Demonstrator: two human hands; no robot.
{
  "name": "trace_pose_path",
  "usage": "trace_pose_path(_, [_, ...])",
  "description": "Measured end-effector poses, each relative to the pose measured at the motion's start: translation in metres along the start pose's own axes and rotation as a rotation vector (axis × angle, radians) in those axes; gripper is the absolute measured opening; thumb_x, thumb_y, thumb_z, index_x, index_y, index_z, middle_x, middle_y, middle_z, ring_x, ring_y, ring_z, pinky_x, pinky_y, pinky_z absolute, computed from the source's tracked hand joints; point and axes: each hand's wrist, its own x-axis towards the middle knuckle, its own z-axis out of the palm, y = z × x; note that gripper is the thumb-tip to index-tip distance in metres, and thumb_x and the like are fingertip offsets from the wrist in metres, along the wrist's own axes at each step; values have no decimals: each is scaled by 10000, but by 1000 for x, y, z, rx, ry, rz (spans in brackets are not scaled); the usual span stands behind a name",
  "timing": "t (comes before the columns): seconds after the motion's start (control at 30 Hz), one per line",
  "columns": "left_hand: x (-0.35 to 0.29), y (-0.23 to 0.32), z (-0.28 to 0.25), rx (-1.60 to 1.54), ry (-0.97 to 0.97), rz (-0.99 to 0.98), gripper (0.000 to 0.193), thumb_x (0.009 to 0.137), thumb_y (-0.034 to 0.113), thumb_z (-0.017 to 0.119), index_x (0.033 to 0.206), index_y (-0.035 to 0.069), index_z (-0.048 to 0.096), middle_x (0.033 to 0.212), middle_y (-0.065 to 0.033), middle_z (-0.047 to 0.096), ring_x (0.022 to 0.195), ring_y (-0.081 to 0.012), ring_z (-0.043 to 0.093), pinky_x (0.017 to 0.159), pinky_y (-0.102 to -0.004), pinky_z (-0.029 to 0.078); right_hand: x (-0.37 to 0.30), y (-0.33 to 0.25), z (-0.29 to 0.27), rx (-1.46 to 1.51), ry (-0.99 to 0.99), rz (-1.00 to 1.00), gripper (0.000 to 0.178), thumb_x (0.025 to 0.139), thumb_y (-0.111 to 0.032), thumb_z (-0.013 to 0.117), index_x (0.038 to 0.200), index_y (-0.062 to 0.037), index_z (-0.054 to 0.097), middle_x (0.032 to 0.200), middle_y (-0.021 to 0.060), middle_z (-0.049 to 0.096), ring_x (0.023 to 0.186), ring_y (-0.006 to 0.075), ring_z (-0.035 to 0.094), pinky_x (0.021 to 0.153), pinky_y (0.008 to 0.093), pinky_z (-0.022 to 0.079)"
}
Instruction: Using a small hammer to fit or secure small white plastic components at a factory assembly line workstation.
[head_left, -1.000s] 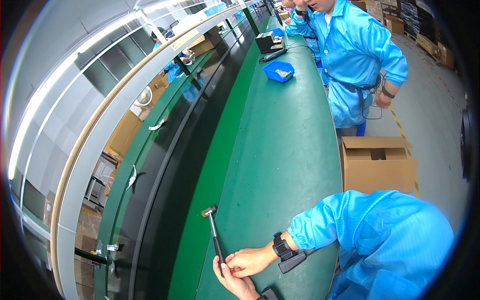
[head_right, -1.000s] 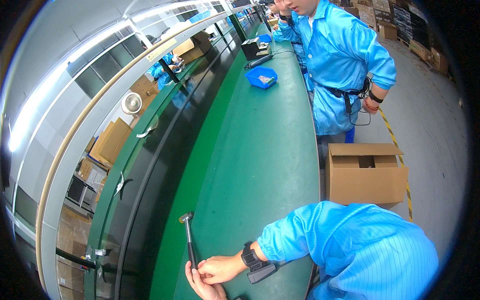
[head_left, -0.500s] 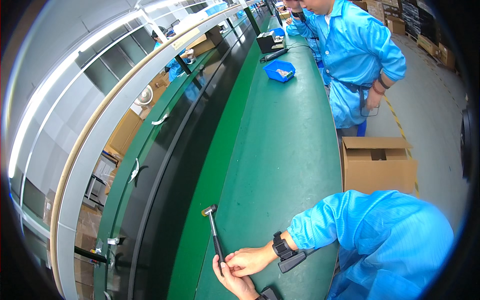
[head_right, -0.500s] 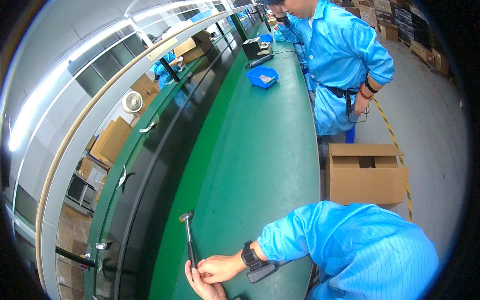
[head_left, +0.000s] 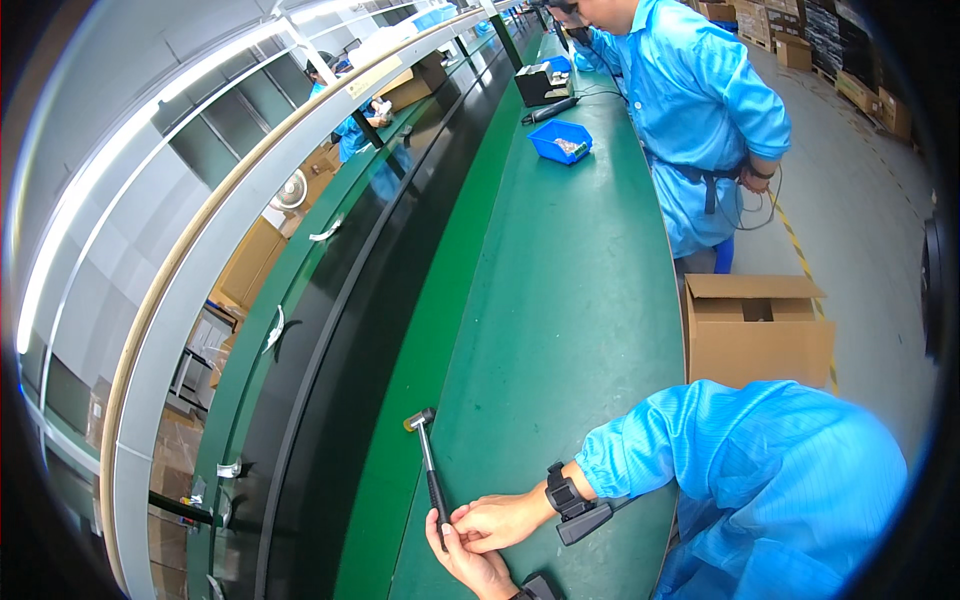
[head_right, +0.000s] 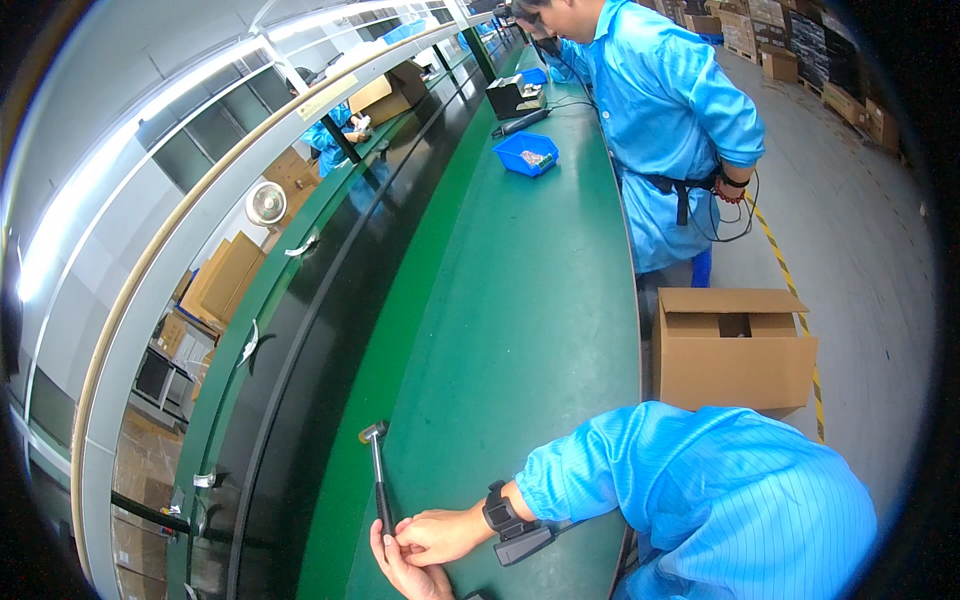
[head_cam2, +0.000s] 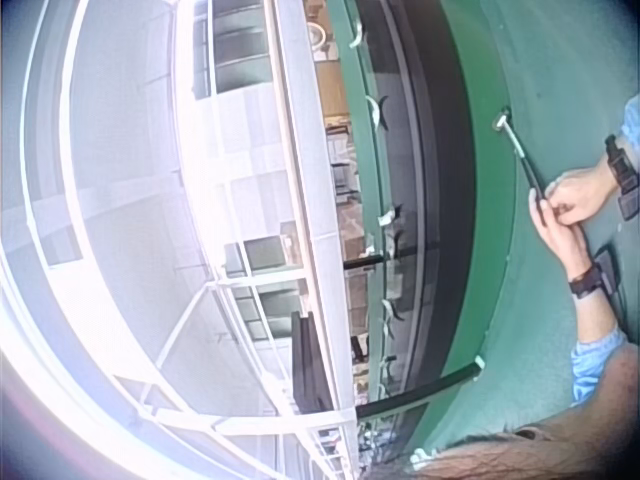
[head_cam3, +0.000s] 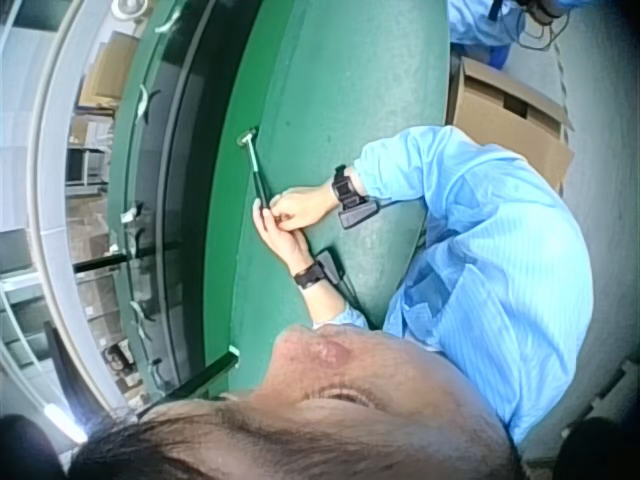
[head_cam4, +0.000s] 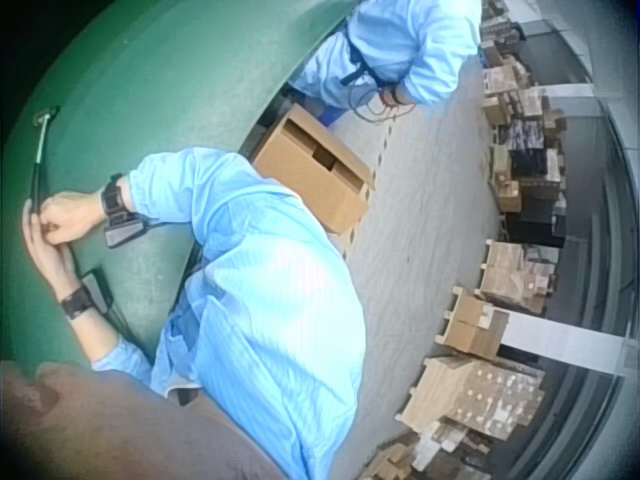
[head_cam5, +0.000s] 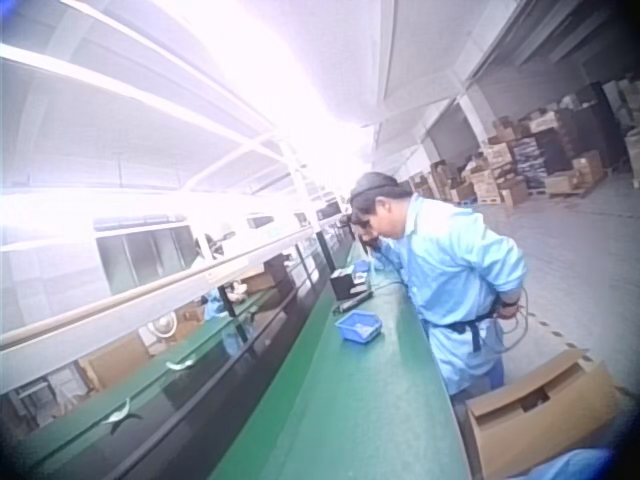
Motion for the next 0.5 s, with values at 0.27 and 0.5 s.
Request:
trace_pose_path(0.27, [0,0,1,-10,1,-6,364,946,162,476,1280,25,429,1081,-194,589,947,-265,593,833,-353,495,0,1,0,-4,6,-14,254,895,-252,544,844,-3,529,720,90,527,600,240,540,549,372,419])
trace_pose_path(0.5, [1,1,1,-11,-1,-6,364,946,160,474,1280,24,428,1078,-203,592,957,-275,593,842,-360,493,1,1,-1,-9,7,-34,244,890,-241,543,824,-7,529,716,88,526,596,244,534,553,373,418])
